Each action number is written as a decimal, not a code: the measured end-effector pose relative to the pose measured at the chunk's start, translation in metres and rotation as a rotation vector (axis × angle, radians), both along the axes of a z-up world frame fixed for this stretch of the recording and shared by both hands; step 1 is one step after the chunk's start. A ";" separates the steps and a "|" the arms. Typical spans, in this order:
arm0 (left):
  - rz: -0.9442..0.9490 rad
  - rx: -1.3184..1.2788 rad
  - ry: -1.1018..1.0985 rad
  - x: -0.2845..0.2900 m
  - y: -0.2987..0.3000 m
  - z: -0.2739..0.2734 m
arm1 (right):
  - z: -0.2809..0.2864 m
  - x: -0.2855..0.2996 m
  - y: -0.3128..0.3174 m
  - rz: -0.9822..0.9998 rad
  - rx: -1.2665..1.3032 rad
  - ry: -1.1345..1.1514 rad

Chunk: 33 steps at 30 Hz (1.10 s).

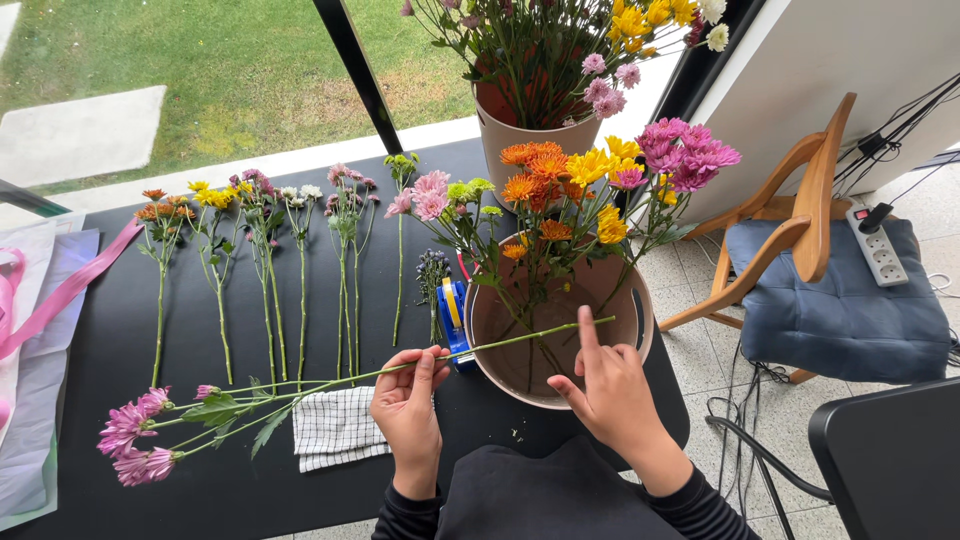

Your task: The person selects individual flowers from various buckets, removes excess leaves by hand, and places them into a larger central bucket to create an arrangement.

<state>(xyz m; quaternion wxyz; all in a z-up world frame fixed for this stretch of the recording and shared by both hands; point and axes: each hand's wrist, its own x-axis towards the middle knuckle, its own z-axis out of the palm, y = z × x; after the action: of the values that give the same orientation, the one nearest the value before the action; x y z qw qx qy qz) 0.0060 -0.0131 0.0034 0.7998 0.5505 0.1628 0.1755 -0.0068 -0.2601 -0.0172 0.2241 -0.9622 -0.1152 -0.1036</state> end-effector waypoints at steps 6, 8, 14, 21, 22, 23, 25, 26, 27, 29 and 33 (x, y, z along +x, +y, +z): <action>-0.001 0.003 0.010 0.001 0.001 0.003 | 0.012 0.001 0.006 0.006 0.015 -0.148; 0.002 0.013 0.006 0.000 0.005 0.009 | 0.014 0.001 0.005 -0.010 -0.007 -0.231; 0.003 0.108 -0.016 0.002 0.025 0.034 | 0.037 -0.001 0.024 0.029 0.041 -0.431; 0.026 0.204 -0.223 0.034 0.064 0.071 | 0.057 -0.017 0.086 0.189 0.128 -0.391; 0.036 0.204 -0.226 0.039 0.069 0.070 | 0.056 -0.017 0.098 0.199 0.128 -0.394; 0.014 0.194 -0.228 0.044 0.075 0.070 | 0.054 -0.017 0.111 0.230 0.168 -0.353; -0.003 0.186 -0.236 0.056 0.086 0.066 | 0.045 -0.014 0.135 0.266 0.207 -0.317; -0.044 0.154 -0.222 0.063 0.092 0.062 | 0.037 -0.010 0.148 0.268 0.267 -0.227; -0.085 0.122 -0.208 0.071 0.098 0.057 | 0.030 -0.006 0.161 0.271 0.326 -0.135; -0.134 0.133 -0.177 0.087 0.113 0.044 | 0.000 0.002 0.182 0.246 0.329 -0.043; -0.252 0.172 -0.032 0.117 0.142 0.013 | -0.042 0.024 0.226 0.134 0.344 0.328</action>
<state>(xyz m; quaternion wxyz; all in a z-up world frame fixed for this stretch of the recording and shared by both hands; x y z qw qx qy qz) 0.1228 0.1293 0.0161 0.7679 0.6301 0.0642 0.0956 0.0172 -0.0338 -0.0597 0.4066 -0.9040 -0.1216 0.0511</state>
